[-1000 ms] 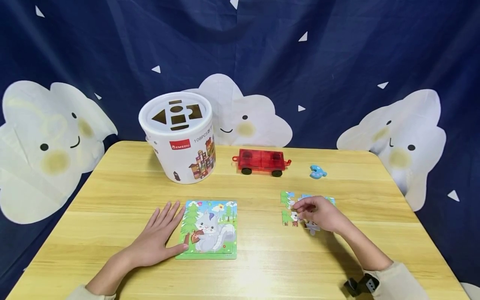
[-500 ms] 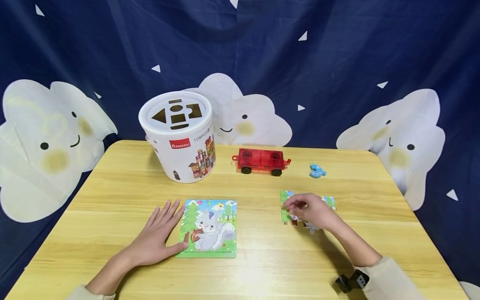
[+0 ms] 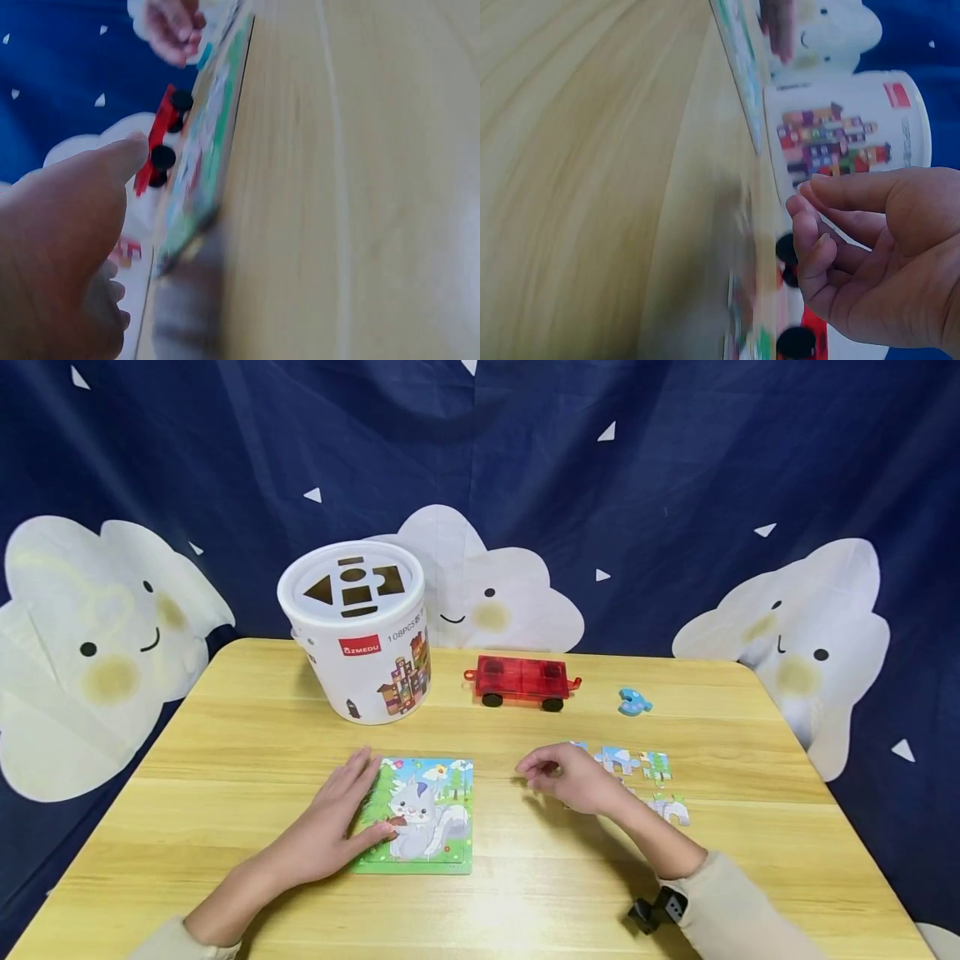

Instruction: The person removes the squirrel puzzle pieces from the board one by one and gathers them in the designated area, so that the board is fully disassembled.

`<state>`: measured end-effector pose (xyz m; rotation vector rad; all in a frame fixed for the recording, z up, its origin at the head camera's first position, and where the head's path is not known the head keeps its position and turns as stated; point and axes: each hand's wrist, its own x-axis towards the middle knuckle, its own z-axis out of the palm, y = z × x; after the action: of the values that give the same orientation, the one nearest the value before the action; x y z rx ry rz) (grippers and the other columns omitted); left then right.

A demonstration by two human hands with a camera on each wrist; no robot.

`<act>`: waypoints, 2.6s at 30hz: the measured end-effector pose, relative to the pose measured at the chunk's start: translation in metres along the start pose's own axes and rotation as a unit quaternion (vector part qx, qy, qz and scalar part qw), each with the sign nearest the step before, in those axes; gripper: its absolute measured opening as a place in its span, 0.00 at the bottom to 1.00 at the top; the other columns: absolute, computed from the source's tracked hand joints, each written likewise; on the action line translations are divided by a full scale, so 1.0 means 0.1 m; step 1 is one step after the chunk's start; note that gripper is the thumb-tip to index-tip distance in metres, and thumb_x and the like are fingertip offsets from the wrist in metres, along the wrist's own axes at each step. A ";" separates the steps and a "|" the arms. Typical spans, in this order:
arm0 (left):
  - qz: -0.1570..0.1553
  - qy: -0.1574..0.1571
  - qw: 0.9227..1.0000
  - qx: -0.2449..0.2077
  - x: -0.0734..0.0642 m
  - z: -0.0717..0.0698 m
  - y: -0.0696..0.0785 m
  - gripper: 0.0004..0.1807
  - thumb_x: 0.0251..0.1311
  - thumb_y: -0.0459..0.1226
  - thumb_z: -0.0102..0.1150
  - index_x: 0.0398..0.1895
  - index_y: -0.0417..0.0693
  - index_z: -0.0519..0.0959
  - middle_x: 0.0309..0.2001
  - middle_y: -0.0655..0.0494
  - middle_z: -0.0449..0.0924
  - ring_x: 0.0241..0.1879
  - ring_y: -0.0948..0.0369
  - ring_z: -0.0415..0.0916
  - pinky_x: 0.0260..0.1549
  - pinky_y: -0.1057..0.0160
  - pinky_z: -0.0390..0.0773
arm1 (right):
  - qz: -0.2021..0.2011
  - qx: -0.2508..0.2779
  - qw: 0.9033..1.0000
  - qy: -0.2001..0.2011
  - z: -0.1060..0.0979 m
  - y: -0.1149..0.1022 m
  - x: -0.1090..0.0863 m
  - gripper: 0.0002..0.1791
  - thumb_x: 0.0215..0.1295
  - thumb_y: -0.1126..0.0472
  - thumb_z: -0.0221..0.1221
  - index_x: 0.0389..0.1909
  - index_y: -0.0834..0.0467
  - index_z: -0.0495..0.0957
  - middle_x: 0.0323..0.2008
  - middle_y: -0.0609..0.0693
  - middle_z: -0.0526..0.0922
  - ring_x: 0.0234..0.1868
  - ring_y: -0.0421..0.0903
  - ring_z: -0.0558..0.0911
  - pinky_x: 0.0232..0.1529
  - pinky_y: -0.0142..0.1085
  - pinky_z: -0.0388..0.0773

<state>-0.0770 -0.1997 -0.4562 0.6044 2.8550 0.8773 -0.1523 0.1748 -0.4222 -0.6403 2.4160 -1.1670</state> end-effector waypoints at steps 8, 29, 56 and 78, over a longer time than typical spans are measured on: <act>0.071 -0.044 0.996 0.039 0.12 0.11 0.14 0.48 0.72 0.56 0.55 0.81 0.38 0.47 0.82 0.41 0.40 0.80 0.45 0.37 0.78 0.48 0.37 | -0.040 -0.005 0.998 -0.039 0.34 -0.26 0.20 0.11 0.67 0.73 0.62 0.47 0.63 0.85 0.38 0.51 0.86 0.38 0.42 0.80 0.41 0.32 0.81; 0.082 -0.090 0.989 0.080 0.17 0.23 0.09 0.51 0.71 0.62 0.50 0.82 0.38 0.46 0.82 0.42 0.37 0.80 0.43 0.33 0.76 0.45 0.27 | -0.047 -0.030 0.995 -0.082 0.78 -0.42 0.34 0.05 0.67 0.70 0.64 0.39 0.59 0.87 0.27 0.39 0.79 0.29 0.33 0.72 0.35 0.27 0.73; 0.103 -0.063 0.990 0.077 0.17 0.29 0.05 0.51 0.70 0.63 0.49 0.81 0.37 0.48 0.81 0.39 0.40 0.80 0.40 0.36 0.75 0.54 0.19 | -0.024 -0.013 0.997 -0.071 0.85 -0.45 0.30 0.11 0.63 0.71 0.68 0.44 0.59 0.81 0.26 0.40 0.78 0.26 0.34 0.72 0.31 0.27 0.71; 0.109 -0.050 0.990 0.077 0.16 0.35 -0.01 0.51 0.71 0.63 0.49 0.81 0.38 0.48 0.81 0.39 0.41 0.80 0.43 0.35 0.74 0.56 0.18 | 0.002 0.019 0.997 -0.071 0.87 -0.44 0.33 0.07 0.62 0.70 0.68 0.41 0.61 0.85 0.25 0.40 0.79 0.27 0.35 0.74 0.33 0.28 0.73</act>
<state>-0.0850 -0.1761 -0.4853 0.9632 2.8222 0.6331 -0.1247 0.0782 -0.4422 -0.6819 2.2700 -1.1231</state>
